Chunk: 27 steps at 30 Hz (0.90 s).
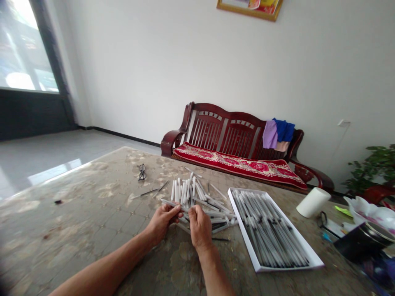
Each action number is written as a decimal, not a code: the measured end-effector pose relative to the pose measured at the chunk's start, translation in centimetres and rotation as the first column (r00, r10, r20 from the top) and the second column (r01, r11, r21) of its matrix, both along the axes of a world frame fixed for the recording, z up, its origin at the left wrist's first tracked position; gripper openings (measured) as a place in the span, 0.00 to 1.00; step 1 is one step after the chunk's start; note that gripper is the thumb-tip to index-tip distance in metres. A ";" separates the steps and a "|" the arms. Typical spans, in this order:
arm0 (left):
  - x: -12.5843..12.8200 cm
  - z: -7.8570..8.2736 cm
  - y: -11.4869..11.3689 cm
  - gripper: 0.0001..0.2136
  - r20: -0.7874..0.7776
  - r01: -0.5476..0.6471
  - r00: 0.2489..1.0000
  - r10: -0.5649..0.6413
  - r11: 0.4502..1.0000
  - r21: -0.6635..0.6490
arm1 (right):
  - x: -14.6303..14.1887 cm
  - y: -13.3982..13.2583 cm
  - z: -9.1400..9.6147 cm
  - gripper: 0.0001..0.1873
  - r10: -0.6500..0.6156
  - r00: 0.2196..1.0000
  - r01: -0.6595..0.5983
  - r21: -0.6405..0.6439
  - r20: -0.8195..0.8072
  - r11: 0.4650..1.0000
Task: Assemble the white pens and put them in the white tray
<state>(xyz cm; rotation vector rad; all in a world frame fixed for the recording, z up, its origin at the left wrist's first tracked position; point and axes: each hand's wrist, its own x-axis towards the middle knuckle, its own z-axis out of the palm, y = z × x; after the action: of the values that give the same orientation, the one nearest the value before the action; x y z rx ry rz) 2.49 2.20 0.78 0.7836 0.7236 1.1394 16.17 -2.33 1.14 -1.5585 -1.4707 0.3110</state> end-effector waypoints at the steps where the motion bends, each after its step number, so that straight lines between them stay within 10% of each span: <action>1: 0.0 0.0 0.0 0.19 -0.003 0.006 1.000 -0.006 1.000 0.007 | -0.1 0.0 0.0 0.23 0.003 1.000 -0.003 0.010 0.004 1.000; 7: 0.0 -0.1 0.2 0.17 -0.089 0.055 0.995 -0.047 0.994 0.094 | -0.3 0.7 -0.9 0.28 0.000 0.972 -0.020 -0.085 -0.233 0.996; 11: -1.0 -0.2 0.9 0.15 -0.481 0.070 0.874 0.072 0.960 0.271 | 0.4 1.2 -0.1 0.29 -0.133 0.990 0.131 -0.040 -0.053 0.991; 15: -2.8 0.1 1.0 0.07 -0.624 0.064 0.602 0.499 0.748 0.661 | 0.2 1.1 2.4 0.28 -0.182 0.965 0.187 -0.010 0.192 0.982; 19: -3.8 0.2 1.1 0.06 -0.632 0.196 0.433 0.643 0.617 0.762 | -0.8 2.0 4.3 0.29 0.035 0.974 -0.011 -0.110 0.225 0.994; 22: -3.8 0.0 1.7 0.06 -0.614 0.110 0.432 0.660 0.637 0.763 | -0.5 5.1 5.5 0.30 0.149 0.966 -0.093 -0.257 0.209 0.962; 27: -3.2 -0.6 3.5 0.12 -0.460 -0.293 0.607 0.649 0.720 0.629 | 0.2 12.9 6.2 0.14 0.040 0.761 0.192 -0.284 0.648 0.940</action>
<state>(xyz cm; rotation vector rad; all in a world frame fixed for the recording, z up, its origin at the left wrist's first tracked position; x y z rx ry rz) -0.74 5.73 0.16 1.5509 1.3338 1.6094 16.35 10.57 7.34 -2.1395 -1.9444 -0.0552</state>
